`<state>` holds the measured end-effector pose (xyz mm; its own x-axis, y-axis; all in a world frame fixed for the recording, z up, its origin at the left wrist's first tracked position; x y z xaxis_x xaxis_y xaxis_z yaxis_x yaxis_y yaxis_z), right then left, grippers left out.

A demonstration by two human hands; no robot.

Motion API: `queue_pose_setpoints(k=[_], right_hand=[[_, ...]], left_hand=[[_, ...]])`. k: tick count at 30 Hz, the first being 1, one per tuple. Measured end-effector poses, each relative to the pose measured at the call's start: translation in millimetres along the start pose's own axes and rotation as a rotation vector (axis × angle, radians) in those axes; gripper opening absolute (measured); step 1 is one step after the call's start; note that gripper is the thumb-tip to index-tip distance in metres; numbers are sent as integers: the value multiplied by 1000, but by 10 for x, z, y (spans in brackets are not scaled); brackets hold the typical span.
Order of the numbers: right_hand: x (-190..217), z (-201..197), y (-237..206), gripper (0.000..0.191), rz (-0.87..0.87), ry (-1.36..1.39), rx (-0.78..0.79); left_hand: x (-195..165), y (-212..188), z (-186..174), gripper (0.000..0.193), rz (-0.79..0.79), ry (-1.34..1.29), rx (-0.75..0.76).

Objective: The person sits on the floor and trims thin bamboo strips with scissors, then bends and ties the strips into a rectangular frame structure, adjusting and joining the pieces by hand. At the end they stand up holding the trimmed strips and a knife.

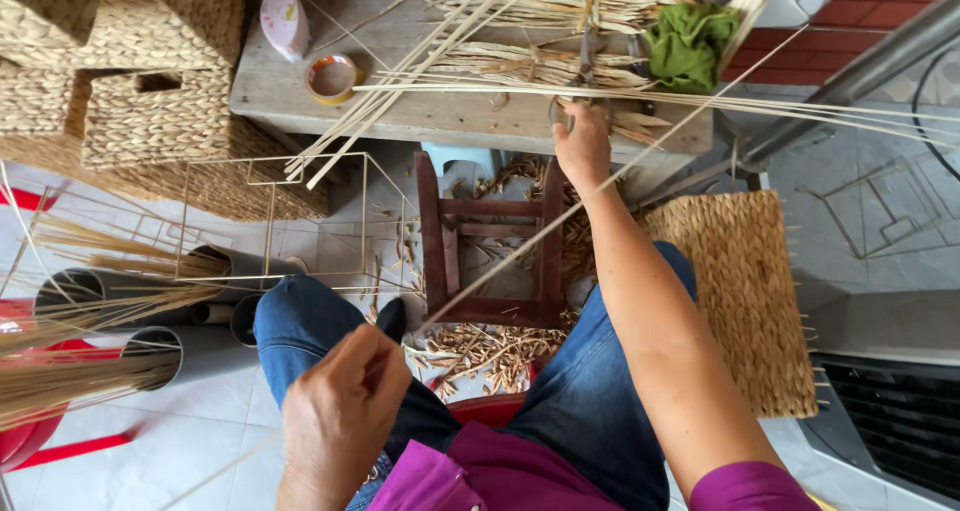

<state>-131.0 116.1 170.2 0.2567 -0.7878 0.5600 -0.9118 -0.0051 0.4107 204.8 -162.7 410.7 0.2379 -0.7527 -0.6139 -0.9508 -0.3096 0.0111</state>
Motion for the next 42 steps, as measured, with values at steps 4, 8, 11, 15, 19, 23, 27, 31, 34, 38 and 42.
queue_pose_setpoints(k=[4, 8, 11, 15, 19, 23, 27, 31, 34, 38, 42], right_hand=[[133, 120, 121, 42, -33, -170, -11], [42, 212, 231, 43, 109, -174, 48], [-18, 165, 265, 36, 99, -242, -69], [-182, 201, 258, 38, 144, -302, -24], [-278, 246, 309, 40, 170, -232, -5], [-224, 273, 397, 39, 100, -7, 21], [-219, 491, 295, 47, 488, 986, 268], [52, 458, 209, 59, 521, 1369, 372], [277, 370, 102, 69, 360, 1136, 356], [481, 155, -328, 65, 329, 844, 356], [600, -52, -1076, 55, 502, 821, 413]], left_hand=[[772, -42, 348, 15, -399, -184, 202], [1107, -36, 435, 14, -426, -217, 154], [1209, -19, 461, 14, -439, -254, 155], [1246, 51, 477, 14, -450, -268, 154], [1234, 112, 508, 15, -470, -270, 138], [1249, 124, 539, 16, -508, -285, 143], [1277, 93, 545, 16, -507, -299, 113], [1300, 58, 535, 15, -488, -306, 85], [1319, 20, 509, 15, -483, -309, 72], [1366, -31, 416, 14, -436, -356, 8], [1476, -25, 328, 14, -383, -352, -50]])
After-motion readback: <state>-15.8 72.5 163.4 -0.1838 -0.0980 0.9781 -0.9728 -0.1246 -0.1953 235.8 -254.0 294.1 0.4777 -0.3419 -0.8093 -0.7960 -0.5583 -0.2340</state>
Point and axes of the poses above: each hand's wrist, its own y-axis towards the middle knuckle, its own z-axis out of the palm, x = y × z, the point moved 6 cm from there along y, towards the middle knuckle, and after that the axes turned 10 degrees about -z, right-handed, at the moved point
